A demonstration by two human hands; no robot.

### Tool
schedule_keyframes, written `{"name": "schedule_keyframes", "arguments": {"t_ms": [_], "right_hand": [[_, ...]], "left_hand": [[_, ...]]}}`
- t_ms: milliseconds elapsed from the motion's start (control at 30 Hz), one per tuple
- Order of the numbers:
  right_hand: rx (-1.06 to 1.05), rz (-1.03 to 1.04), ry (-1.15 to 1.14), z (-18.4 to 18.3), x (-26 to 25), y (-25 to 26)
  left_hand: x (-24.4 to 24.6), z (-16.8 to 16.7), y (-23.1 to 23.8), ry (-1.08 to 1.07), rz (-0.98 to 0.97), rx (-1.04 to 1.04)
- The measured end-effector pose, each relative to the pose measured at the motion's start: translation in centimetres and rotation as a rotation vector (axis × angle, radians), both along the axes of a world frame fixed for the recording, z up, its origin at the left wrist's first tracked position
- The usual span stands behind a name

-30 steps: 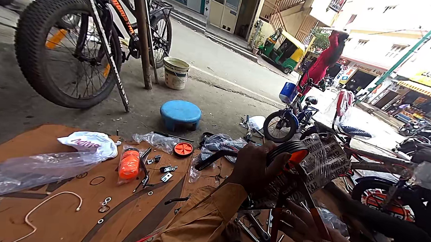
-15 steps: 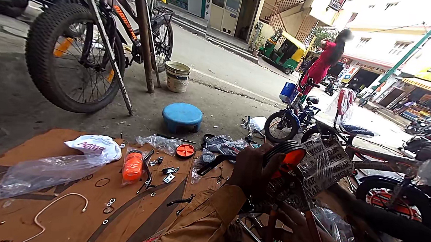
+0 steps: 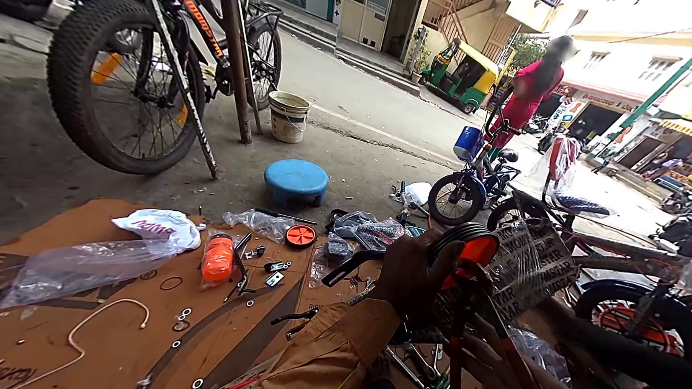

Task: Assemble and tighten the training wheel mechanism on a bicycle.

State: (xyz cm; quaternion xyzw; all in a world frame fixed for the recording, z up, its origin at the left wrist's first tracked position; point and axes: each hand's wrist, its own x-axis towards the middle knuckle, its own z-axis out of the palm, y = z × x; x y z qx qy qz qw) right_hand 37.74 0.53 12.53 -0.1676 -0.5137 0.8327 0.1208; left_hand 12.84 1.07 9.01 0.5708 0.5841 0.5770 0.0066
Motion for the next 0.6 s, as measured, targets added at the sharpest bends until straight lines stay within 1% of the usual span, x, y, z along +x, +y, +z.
{"name": "schedule_keyframes", "arguments": {"t_ms": [167,367,533,600], "right_hand": [[0.018,-0.034,-0.075,0.8,0.6,-0.7],[0.013,-0.066,-0.019,0.9,0.4,-0.7],[0.005,-0.103,-0.068,1.5,0.2,-0.9],[0.001,-0.111,-0.082,1.6,0.3,-0.9]], "left_hand": [[0.2,0.1,-0.1,-0.006,-0.003,-0.02],[0.2,0.3,-0.1,-0.002,0.002,-0.037],[0.3,0.4,-0.2,-0.017,-0.003,-0.052],[0.3,0.3,-0.2,-0.006,0.003,-0.027]]}}
